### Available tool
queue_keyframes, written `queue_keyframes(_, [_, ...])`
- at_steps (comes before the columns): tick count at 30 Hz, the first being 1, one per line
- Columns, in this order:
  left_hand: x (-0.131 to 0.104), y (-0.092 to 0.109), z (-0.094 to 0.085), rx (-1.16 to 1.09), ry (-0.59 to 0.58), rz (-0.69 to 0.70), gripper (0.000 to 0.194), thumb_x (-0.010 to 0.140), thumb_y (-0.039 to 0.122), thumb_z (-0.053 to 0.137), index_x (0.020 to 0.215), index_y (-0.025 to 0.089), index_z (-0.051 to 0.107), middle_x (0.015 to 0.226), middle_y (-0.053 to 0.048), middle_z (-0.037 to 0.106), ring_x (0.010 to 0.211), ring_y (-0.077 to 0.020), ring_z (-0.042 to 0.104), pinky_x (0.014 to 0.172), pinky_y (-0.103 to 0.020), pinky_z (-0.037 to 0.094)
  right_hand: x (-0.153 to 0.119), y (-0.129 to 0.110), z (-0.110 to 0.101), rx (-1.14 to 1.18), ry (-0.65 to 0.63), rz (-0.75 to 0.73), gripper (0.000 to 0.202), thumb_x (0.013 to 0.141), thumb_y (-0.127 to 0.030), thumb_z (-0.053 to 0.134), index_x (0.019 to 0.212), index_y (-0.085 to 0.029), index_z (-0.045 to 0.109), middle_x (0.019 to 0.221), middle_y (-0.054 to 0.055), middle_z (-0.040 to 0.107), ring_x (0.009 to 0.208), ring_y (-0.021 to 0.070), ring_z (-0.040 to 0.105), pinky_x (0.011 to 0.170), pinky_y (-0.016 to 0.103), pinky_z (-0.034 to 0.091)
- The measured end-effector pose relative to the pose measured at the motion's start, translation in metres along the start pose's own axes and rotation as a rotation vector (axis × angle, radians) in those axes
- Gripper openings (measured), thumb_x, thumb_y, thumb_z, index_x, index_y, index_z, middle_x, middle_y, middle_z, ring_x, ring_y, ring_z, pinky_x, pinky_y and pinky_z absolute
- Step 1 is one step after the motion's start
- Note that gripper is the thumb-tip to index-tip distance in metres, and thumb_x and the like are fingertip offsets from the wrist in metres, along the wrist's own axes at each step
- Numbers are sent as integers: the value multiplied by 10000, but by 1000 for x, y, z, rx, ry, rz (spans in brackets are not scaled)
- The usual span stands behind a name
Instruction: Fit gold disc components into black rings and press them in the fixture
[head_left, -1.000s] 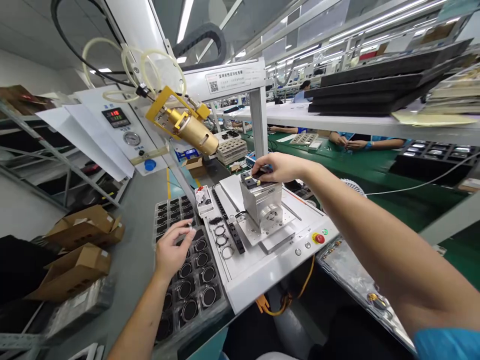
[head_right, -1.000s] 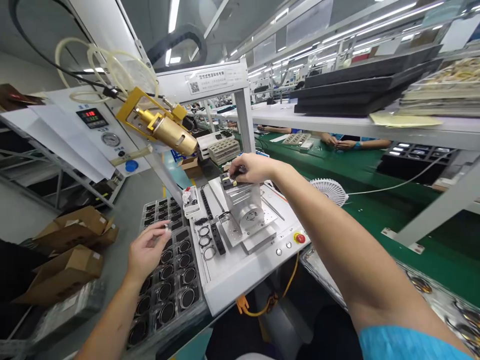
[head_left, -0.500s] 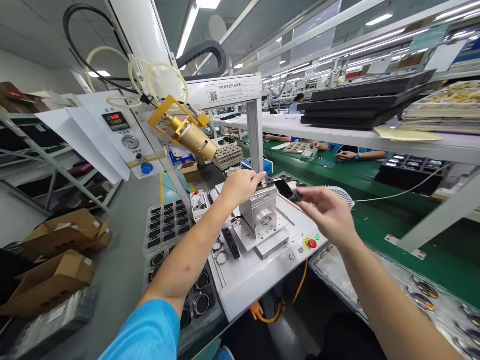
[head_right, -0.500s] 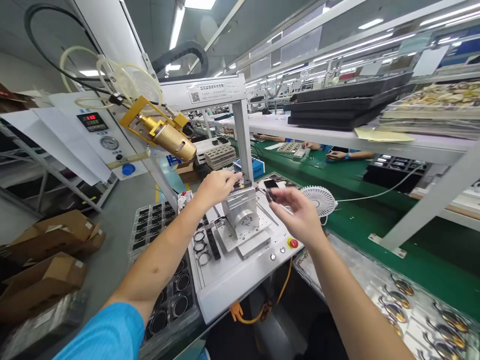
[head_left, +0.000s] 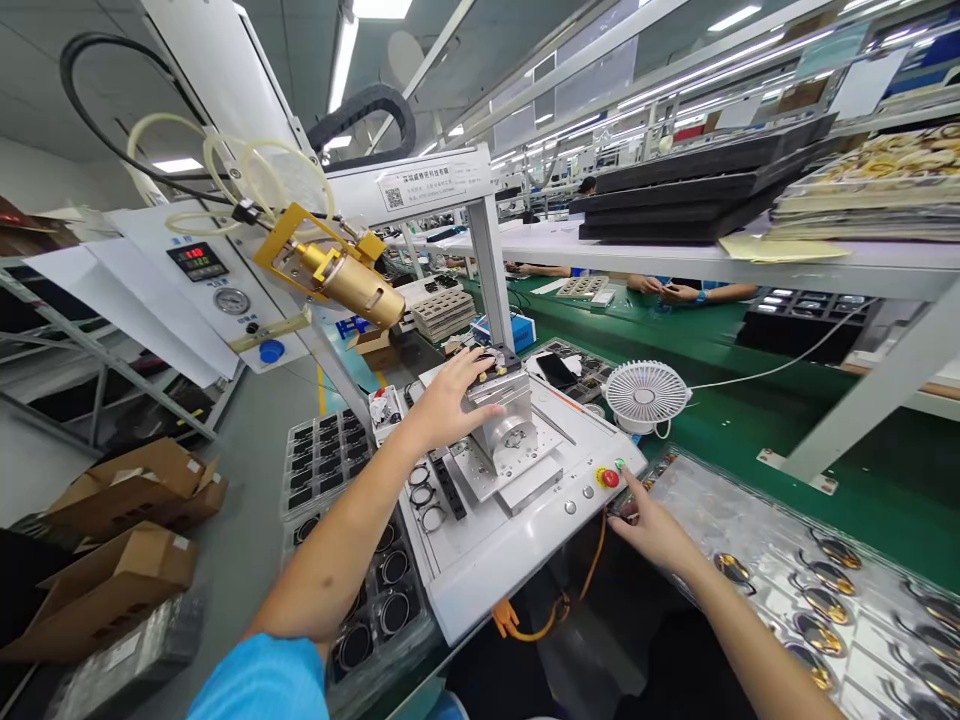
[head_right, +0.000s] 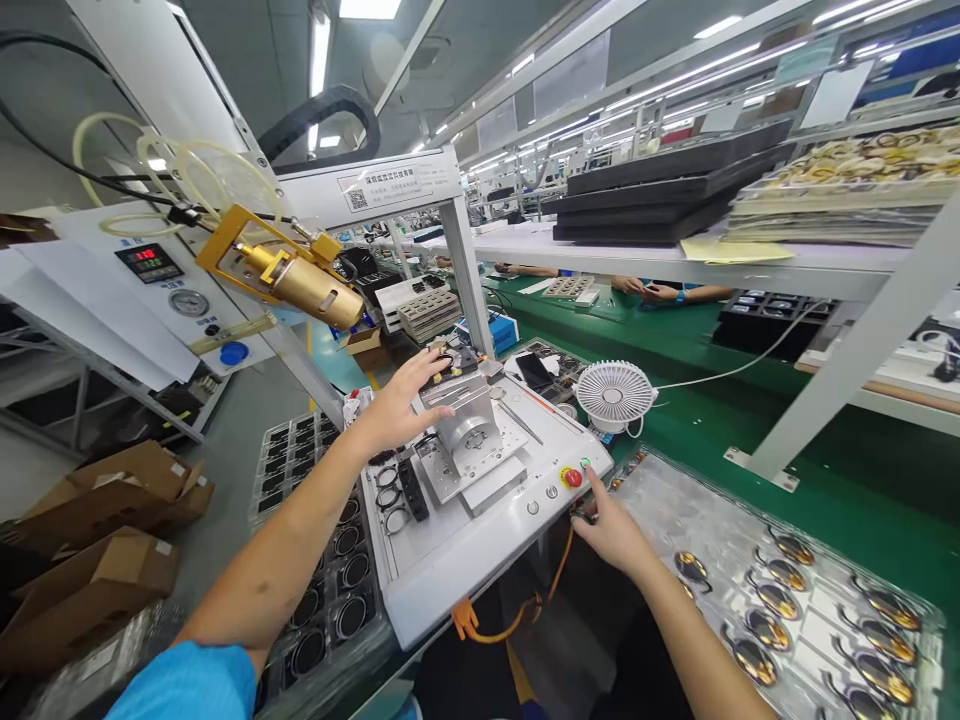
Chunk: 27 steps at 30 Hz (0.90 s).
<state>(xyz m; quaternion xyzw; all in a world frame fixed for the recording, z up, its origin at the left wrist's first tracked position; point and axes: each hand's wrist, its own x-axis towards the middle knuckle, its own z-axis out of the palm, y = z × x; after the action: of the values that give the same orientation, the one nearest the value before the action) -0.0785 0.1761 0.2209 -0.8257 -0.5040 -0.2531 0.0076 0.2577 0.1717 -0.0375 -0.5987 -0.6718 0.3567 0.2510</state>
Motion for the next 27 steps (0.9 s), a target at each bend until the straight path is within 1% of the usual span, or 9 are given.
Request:
queue_keyframes(3, [-42,10,0,-77,71,-8,683,948,588,567,1535,269,423,1659,-135,360,1560,-337,283,1266,-558,261,5,-5,6,-193,-13,-27,905,876,-290,564,1642,-86,128,953,99,725,900,290,709,827,376,501])
queue_keyframes(6, [-101,24,17,-231,104,-9,601,909,555,648,1440,293,546,1592,-130,466,1467,-339,450,1223,-544,361,2,-6,11,-381,12,-26,862,922,-285,526,1645,-78,105,1033,168,728,945,353,713,809,407,487])
queue_keyframes(9, [-152,41,57,-477,63,-160,449,873,470,728,1293,321,672,1408,-115,640,1315,-327,599,1145,-514,465,0,-11,7,-451,23,-1,852,934,-291,519,1644,-78,99,1005,171,731,930,378,714,773,411,481])
queue_keyframes(12, [-185,63,108,-763,5,-439,360,844,415,767,1193,335,729,1259,-105,723,1212,-315,663,1097,-476,502,-1,-20,-7,-407,-16,42,831,905,-290,554,1632,-106,197,970,136,733,920,359,710,775,403,486])
queue_keyframes(16, [-211,89,166,-1199,-20,-751,373,866,479,739,1208,334,711,1147,-117,760,1123,-291,713,1058,-459,517,-35,-35,-15,-123,-183,-34,633,838,-278,606,1454,-157,523,953,85,734,851,293,701,793,400,521])
queue_keyframes(18, [-219,98,182,-1378,-38,-813,451,841,510,762,1242,319,687,1150,-130,758,1115,-294,719,1052,-473,512,-65,-42,-3,156,-291,-139,586,827,-319,671,1391,-194,572,1008,72,734,860,264,700,820,395,547])
queue_keyframes(20, [-224,104,193,-1522,-42,-832,567,787,529,811,1289,312,659,1178,-139,751,1119,-300,719,1052,-482,505,-95,-49,18,386,-322,-234,673,758,-388,816,1370,-237,582,1055,61,729,924,260,700,887,402,553])
queue_keyframes(23, [-224,108,202,-1644,-17,-821,663,685,543,883,1261,285,680,1176,-141,751,1119,-312,714,1031,-470,520,-122,-57,50,529,-207,-289,839,571,-506,970,1294,-254,630,1022,57,718,973,281,688,914,423,552])
queue_keyframes(27, [-216,107,210,-1676,18,-846,621,610,514,933,1141,259,735,1148,-133,764,1103,-333,721,1004,-482,556,-126,-60,67,573,-39,-297,804,536,-630,948,1182,-229,688,993,63,664,880,243,668,788,375,573])
